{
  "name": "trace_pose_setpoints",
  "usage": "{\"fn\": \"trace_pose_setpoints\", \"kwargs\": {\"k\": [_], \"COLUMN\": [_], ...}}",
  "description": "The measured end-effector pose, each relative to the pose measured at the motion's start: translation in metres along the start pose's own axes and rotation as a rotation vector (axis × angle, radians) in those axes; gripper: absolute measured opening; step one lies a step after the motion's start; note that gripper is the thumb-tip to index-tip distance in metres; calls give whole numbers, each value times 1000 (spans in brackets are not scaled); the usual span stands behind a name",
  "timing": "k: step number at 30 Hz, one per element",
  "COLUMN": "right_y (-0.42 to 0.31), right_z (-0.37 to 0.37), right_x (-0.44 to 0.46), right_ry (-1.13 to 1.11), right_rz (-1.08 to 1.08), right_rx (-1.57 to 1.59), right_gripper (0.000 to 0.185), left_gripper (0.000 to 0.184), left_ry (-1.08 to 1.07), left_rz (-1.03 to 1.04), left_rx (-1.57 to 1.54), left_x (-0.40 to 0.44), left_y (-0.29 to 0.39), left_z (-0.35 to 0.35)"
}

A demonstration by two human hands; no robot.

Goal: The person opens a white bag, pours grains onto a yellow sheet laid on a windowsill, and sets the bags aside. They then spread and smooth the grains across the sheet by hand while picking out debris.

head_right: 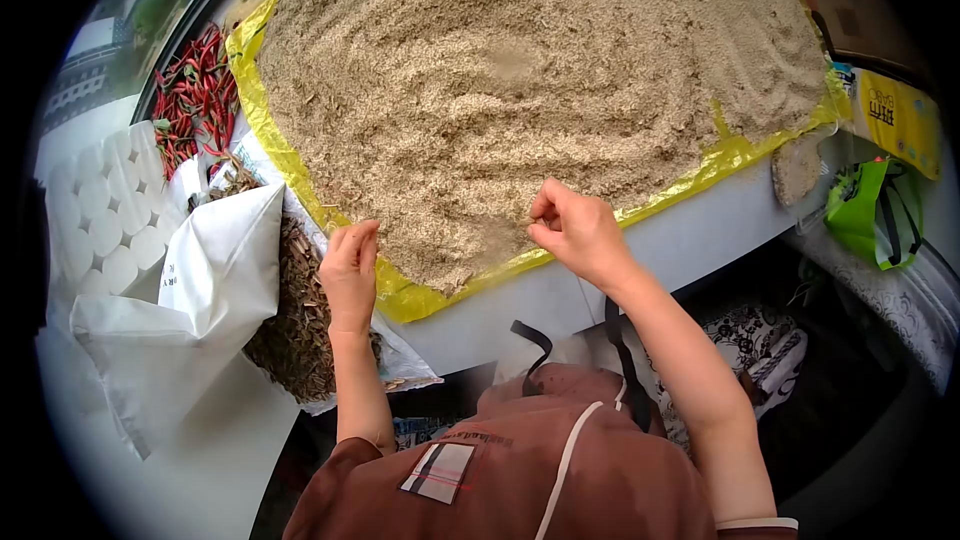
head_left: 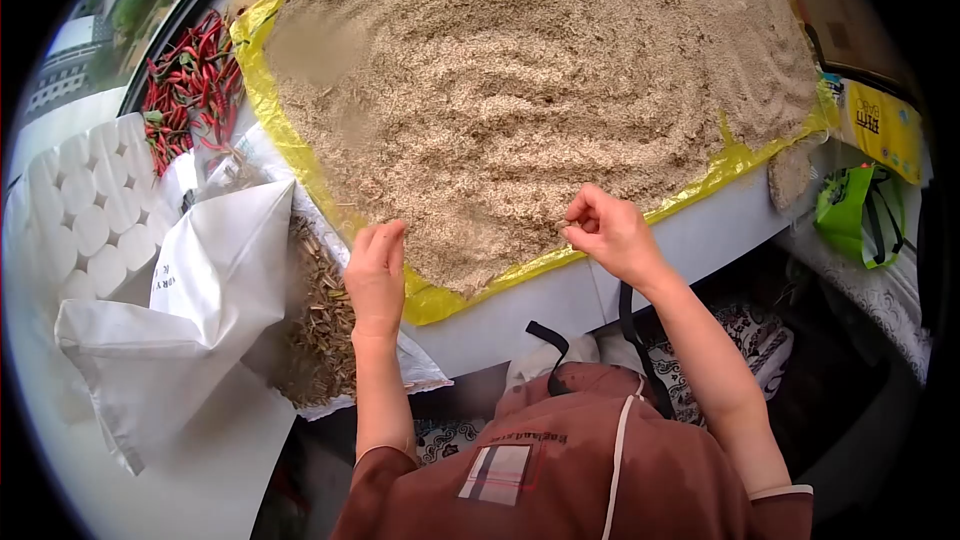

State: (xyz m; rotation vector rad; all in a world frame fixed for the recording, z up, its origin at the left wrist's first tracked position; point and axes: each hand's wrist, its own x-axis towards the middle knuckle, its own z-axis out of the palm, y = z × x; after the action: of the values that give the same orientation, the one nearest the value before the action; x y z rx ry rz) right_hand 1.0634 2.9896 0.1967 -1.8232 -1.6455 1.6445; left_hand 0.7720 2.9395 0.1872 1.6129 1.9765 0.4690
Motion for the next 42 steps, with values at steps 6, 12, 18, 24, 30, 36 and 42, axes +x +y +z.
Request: {"fn": "trace_pose_setpoints", "kwargs": {"k": [6, 12, 18, 24, 30, 36, 42], "right_y": [3, 17, 19, 35, 36, 19, -18], "right_z": [-1, 40, 31, 19, 14, 7, -15], "right_x": [6, 1, 6, 1, -9, -9, -3], "right_ry": [-272, -425, -298, -244, -268, -221, -218], "right_rz": [157, 218, 287, 254, 291, 234, 157], "right_rx": [152, 590, 700, 688, 694, 572, 368], "right_gripper": [13, 13, 13, 13, 11, 12, 9], "left_gripper": [14, 16, 13, 15, 16, 15, 16], "left_ry": [-252, -242, -217, -333, -280, -223, -325], "left_rz": [-4, 129, 99, 233, 224, 251, 312], "left_rx": [-147, 22, -27, -34, 52, 120, 207], "left_x": [-66, -82, -75, -73, -75, -75, -71], "left_y": [3, -8, -9, 7, 1, 5, 3], "left_z": [42, 65, 61, 68, 82, 81, 74]}}
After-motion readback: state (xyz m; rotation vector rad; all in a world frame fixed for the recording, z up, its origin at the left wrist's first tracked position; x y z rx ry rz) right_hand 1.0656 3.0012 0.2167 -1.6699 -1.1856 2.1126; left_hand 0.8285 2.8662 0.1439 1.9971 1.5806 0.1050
